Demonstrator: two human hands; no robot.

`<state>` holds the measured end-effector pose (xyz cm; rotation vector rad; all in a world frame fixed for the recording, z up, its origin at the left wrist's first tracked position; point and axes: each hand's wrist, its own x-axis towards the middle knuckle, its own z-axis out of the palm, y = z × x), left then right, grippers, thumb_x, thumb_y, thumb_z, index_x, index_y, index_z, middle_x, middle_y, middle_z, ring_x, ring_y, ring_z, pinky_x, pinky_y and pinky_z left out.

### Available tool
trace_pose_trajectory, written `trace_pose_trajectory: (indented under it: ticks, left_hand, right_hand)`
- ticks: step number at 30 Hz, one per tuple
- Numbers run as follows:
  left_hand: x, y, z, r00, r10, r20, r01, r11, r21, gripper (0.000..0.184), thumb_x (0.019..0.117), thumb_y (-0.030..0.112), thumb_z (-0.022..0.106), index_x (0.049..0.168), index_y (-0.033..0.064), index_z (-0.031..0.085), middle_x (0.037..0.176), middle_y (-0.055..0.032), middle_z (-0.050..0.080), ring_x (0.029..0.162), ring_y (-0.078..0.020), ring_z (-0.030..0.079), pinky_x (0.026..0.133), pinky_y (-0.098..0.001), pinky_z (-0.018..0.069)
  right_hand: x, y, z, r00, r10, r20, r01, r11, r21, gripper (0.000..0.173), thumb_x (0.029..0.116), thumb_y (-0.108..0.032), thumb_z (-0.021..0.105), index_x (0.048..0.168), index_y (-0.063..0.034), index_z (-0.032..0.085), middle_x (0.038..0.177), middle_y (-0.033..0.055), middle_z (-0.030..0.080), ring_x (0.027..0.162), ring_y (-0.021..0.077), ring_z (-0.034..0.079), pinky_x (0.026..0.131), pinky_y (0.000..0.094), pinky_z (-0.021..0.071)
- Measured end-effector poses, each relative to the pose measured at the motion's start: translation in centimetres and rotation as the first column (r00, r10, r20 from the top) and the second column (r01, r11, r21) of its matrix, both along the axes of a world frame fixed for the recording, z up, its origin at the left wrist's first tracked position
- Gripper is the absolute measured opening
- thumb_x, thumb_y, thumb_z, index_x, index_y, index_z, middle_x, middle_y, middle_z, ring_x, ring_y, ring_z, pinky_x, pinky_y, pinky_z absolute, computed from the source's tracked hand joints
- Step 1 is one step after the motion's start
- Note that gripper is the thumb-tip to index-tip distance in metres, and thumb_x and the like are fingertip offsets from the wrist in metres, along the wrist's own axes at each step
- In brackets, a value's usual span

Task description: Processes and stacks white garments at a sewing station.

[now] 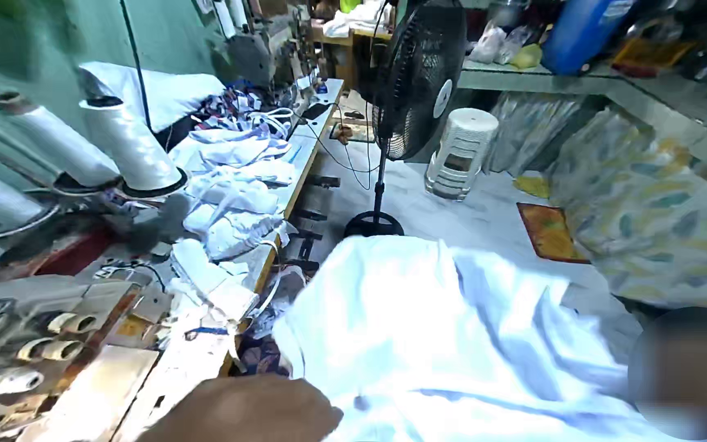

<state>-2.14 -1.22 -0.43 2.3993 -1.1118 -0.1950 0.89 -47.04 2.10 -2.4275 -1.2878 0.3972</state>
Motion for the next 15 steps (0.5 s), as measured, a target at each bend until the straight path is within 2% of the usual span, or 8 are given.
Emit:
trace_pose_trajectory:
  ticks: [2, 3, 4, 6, 9, 12, 14, 15]
  left_hand:
    - [1.1, -0.9, -4.5, 0.997, 0.046, -0.066, -0.038, 0.993, 0.113, 0.011, 0.0864, 0.021, 0.075, 0.086, 0.0104, 0.071, 0.077, -0.0065, 0.069, 0.070, -0.0255, 0.069, 0.061, -0.0494, 0.0558]
    - [2.2, -1.1, -6.9, 0.991, 0.086, -0.106, -0.069, 0.985, 0.159, 0.014, 0.0815, 0.022, 0.080, 0.082, 0.0116, 0.070, 0.071, -0.0061, 0.067, 0.066, -0.0266, 0.068, 0.058, -0.0518, 0.0554]
    - [3.7, -1.4, -8.3, 0.974, 0.134, -0.185, -0.089, 0.969, 0.230, 0.017, 0.0819, 0.022, 0.082, 0.083, 0.0099, 0.071, 0.072, -0.0086, 0.067, 0.068, -0.0296, 0.067, 0.062, -0.0550, 0.0549]
    - [7.2, -1.8, -8.6, 0.931, 0.214, -0.296, -0.121, 0.945, 0.303, 0.021, 0.0860, 0.022, 0.080, 0.091, 0.0044, 0.071, 0.080, -0.0141, 0.068, 0.077, -0.0337, 0.067, 0.071, -0.0588, 0.0538]
    - [11.9, -2.7, -7.9, 0.918, 0.356, -0.174, -0.339, 0.933, 0.124, 0.022, 0.0876, 0.022, 0.075, 0.101, 0.0046, 0.072, 0.091, -0.0149, 0.070, 0.087, -0.0321, 0.068, 0.079, -0.0583, 0.0546]
    - [16.1, -4.9, -11.0, 0.730, 0.681, 0.056, -0.661, 0.724, -0.198, 0.038, 0.0977, 0.034, 0.066, 0.130, 0.0131, 0.068, 0.120, -0.0099, 0.072, 0.109, -0.0255, 0.069, 0.096, -0.0514, 0.0554]
    - [17.5, -5.2, -15.4, 0.585, 0.811, 0.016, -0.771, 0.562, -0.301, 0.047, 0.1016, 0.038, 0.058, 0.142, 0.0134, 0.061, 0.134, -0.0100, 0.066, 0.122, -0.0241, 0.065, 0.104, -0.0465, 0.0528]
    - [17.1, -4.7, -17.8, 0.540, 0.838, -0.078, -0.819, 0.502, -0.279, 0.054, 0.1015, 0.043, 0.058, 0.145, 0.0119, 0.057, 0.140, -0.0124, 0.062, 0.127, -0.0256, 0.062, 0.108, -0.0467, 0.0503]
  right_hand:
    - [2.0, 1.1, -6.2, 0.994, -0.004, -0.107, 0.002, 1.000, -0.022, 0.022, 0.0895, -0.028, 0.069, 0.097, -0.0086, 0.073, 0.079, 0.0084, 0.068, 0.071, 0.0260, 0.067, 0.063, 0.0494, 0.0546]
    - [2.8, 1.3, -9.1, 0.989, -0.040, -0.142, 0.036, 0.999, -0.032, 0.019, 0.0821, -0.027, 0.077, 0.093, -0.0124, 0.072, 0.076, 0.0049, 0.068, 0.069, 0.0235, 0.068, 0.061, 0.0496, 0.0552]
    - [3.4, 1.5, -11.2, 0.979, -0.088, -0.185, 0.080, 0.996, -0.049, 0.019, 0.0759, -0.021, 0.082, 0.090, -0.0135, 0.071, 0.072, 0.0038, 0.068, 0.066, 0.0230, 0.067, 0.059, 0.0508, 0.0545]
    - [4.7, 0.9, -12.7, 0.964, -0.143, -0.225, 0.134, 0.990, -0.053, 0.019, 0.0744, -0.021, 0.083, 0.088, -0.0136, 0.072, 0.069, 0.0025, 0.067, 0.063, 0.0206, 0.066, 0.056, 0.0495, 0.0525]
    - [6.9, -0.8, -11.4, 0.960, -0.267, -0.087, 0.270, 0.962, 0.026, 0.022, 0.0788, -0.031, 0.078, 0.093, -0.0145, 0.073, 0.075, 0.0009, 0.069, 0.066, 0.0156, 0.067, 0.058, 0.0454, 0.0555]
    - [11.2, -1.7, -11.9, 0.767, -0.597, 0.237, 0.588, 0.801, 0.113, 0.045, 0.0804, -0.032, 0.079, 0.116, -0.0062, 0.072, 0.102, 0.0217, 0.070, 0.090, 0.0411, 0.069, 0.077, 0.0660, 0.0543]
    - [13.6, -1.6, -14.2, 0.576, -0.730, 0.367, 0.746, 0.653, 0.128, 0.053, 0.0837, -0.027, 0.081, 0.126, 0.0005, 0.065, 0.121, 0.0365, 0.060, 0.107, 0.0582, 0.061, 0.085, 0.0758, 0.0476]
    - [14.0, -1.3, -15.6, 0.544, -0.755, 0.365, 0.778, 0.617, 0.117, 0.055, 0.0862, -0.030, 0.080, 0.128, 0.0015, 0.064, 0.124, 0.0379, 0.059, 0.110, 0.0592, 0.059, 0.086, 0.0761, 0.0474]
